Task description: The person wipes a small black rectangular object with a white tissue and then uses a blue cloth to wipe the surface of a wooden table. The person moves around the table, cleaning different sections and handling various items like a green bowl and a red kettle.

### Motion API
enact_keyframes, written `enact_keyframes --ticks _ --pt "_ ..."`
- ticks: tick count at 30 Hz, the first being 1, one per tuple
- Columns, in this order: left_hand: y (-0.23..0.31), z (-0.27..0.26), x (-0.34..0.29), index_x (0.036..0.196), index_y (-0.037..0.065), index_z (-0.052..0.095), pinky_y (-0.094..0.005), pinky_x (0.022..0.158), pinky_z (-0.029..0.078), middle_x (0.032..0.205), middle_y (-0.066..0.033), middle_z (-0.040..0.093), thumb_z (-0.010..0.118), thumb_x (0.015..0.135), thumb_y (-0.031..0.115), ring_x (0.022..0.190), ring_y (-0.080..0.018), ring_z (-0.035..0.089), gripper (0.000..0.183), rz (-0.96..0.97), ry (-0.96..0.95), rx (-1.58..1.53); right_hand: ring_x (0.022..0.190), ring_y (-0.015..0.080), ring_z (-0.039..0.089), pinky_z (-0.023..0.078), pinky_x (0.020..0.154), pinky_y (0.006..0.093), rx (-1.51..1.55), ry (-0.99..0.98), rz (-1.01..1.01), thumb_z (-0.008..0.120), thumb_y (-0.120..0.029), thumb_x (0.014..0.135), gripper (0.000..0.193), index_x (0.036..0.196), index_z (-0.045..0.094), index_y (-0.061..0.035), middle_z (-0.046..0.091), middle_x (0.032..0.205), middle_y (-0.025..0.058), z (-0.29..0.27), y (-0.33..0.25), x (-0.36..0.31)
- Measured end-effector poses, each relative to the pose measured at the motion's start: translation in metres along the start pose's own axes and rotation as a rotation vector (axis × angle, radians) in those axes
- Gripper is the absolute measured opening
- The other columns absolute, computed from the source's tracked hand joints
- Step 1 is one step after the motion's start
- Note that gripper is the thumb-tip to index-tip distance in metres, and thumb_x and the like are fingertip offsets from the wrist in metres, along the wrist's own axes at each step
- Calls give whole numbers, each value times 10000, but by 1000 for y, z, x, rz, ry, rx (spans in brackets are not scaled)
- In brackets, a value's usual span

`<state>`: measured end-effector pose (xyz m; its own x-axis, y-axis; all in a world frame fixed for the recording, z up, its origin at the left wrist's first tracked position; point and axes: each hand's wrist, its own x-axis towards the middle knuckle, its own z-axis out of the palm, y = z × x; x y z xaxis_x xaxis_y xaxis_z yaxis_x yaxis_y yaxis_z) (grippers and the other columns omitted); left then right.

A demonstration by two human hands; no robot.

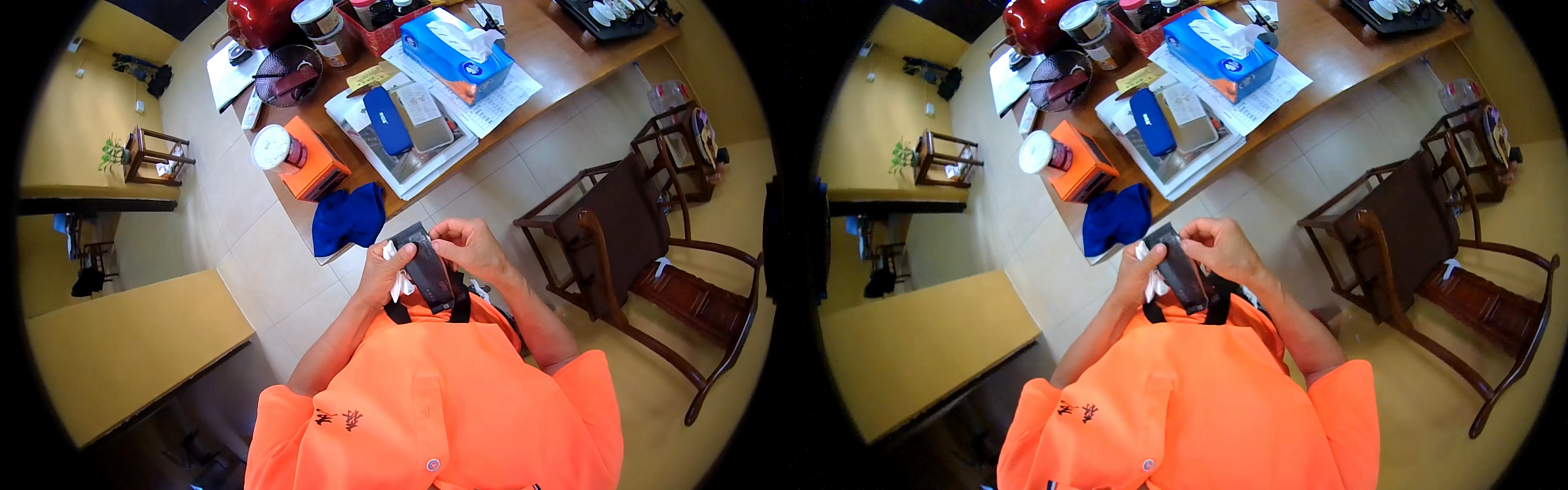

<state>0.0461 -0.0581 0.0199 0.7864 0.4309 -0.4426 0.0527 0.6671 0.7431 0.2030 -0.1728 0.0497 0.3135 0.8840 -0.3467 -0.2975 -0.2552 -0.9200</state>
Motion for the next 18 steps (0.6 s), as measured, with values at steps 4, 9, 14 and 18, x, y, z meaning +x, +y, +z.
enact_keyframes --ticks 4,9,14,18 --pt "0 1 -1 910 39 655 -196 465 446 717 3 648 685 865 222 541 -52 568 191 20 -4 49 627 38 551 431 504 191 -21 0 -21 613 -55 844 125 940 615 24 629 753 10 1 -1 -3" --pt "-2 -2 -2 920 36 659 -199 493 444 730 2 649 687 865 216 572 -55 572 190 32 -22 69 725 55 584 475 626 203 24 -54 -64 617 -31 831 151 967 617 33 641 807 15 -1 1 -5" --pt "0 -3 -3 928 33 663 -199 508 445 738 -1 652 689 863 214 581 -58 574 194 25 -29 90 767 66 591 480 683 212 38 -83 -69 612 -20 838 160 986 615 41 644 827 23 -1 0 -5" --pt "0 -2 -2 924 31 662 -201 491 449 726 -3 650 695 858 205 566 -61 575 189 65 -24 99 757 65 584 481 676 216 -5 -33 -34 604 -30 851 148 981 618 39 644 826 22 2 -2 -4"
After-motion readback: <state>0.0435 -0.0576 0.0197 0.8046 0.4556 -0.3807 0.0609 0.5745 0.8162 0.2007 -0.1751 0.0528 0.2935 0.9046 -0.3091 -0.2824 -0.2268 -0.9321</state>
